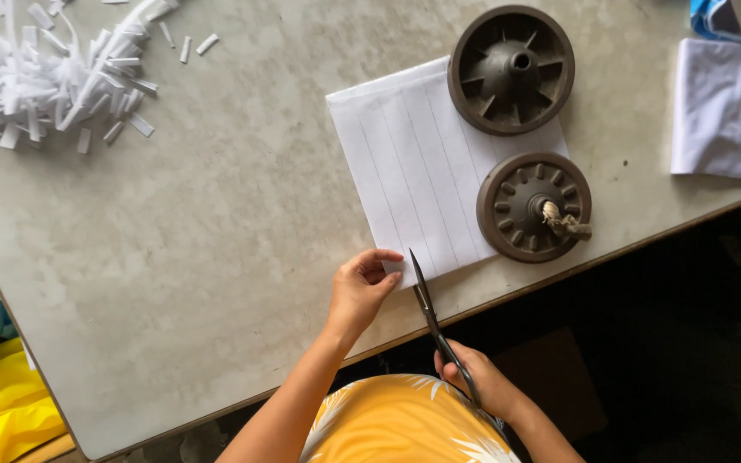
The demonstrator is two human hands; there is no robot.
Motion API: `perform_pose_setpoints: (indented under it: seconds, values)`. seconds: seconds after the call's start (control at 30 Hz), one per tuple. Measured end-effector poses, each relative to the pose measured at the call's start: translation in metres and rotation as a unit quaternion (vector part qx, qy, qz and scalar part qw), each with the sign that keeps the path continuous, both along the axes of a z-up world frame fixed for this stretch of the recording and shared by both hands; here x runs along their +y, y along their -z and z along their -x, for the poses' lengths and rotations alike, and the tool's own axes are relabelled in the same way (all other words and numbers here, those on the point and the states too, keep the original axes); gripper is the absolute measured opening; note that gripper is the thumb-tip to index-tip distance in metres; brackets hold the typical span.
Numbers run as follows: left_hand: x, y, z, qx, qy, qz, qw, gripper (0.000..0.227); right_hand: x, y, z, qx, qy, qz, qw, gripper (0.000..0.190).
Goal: The person uses scissors to cut a white fabric sheet into narrow strips. The fabric is held in place on a table by two heavy metal weights. The cut strips are gathered into a pile on the table as the task progresses.
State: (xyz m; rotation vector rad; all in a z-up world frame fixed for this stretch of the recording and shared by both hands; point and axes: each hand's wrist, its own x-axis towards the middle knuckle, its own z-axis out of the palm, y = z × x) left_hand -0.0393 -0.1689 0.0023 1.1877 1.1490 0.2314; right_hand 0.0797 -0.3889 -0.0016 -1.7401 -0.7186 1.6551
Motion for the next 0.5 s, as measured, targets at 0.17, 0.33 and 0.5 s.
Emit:
perform_pose_setpoints:
  seconds: [0.17,0.33,0.5]
  values:
    - [0.002,-0.011,0.0,0.026,0.006,0.012,1.0,0.02,0.003,-0.004,0.008,0.022,0.037,-0.006,0.999,0.079]
    - [0.0,-0.011,-0.001,0.034,0.007,-0.003,0.999,0.02,0.006,-0.004,0.013,0.053,0.069,0.022,0.996,0.079]
    - [-0.005,-0.007,0.002,-0.01,-0.009,-0.037,0.999,0.019,0.003,0.001,0.015,0.022,0.065,0.018,0.997,0.066]
